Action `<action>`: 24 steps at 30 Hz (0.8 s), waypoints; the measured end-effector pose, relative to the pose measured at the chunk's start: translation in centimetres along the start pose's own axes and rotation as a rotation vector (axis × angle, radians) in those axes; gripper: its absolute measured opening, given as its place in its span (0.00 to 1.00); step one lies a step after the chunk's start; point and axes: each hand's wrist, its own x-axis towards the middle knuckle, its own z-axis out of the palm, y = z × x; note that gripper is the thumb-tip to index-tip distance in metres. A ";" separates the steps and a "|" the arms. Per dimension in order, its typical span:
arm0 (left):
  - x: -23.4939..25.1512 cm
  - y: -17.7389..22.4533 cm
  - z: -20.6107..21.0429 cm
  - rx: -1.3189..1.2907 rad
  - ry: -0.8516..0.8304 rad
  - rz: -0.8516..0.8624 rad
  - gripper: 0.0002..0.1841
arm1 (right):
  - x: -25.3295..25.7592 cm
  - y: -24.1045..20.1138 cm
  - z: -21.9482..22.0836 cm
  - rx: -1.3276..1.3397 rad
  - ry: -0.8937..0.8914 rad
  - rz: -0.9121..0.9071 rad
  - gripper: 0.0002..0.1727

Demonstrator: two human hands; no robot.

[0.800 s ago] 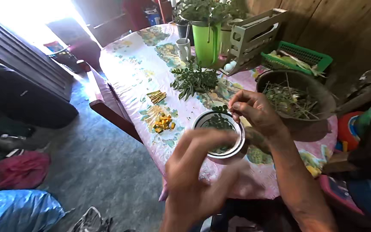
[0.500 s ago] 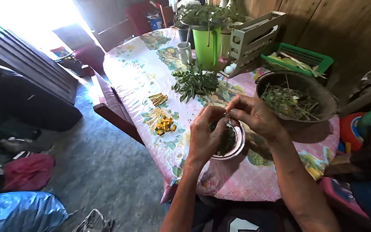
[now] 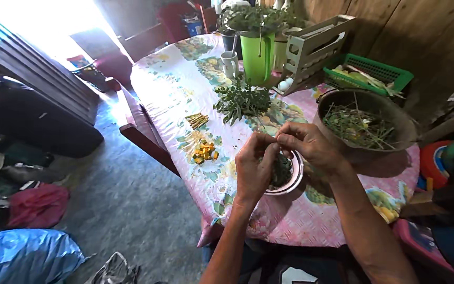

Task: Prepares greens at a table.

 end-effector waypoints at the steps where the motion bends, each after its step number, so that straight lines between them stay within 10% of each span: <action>1: 0.0 0.0 0.0 0.001 -0.003 -0.002 0.05 | 0.0 0.1 0.0 -0.055 0.001 -0.011 0.08; 24: 0.1 -1.0 -1.0 -0.007 0.035 -0.110 0.04 | -1.6 -0.2 -1.8 -0.176 0.180 -0.074 0.11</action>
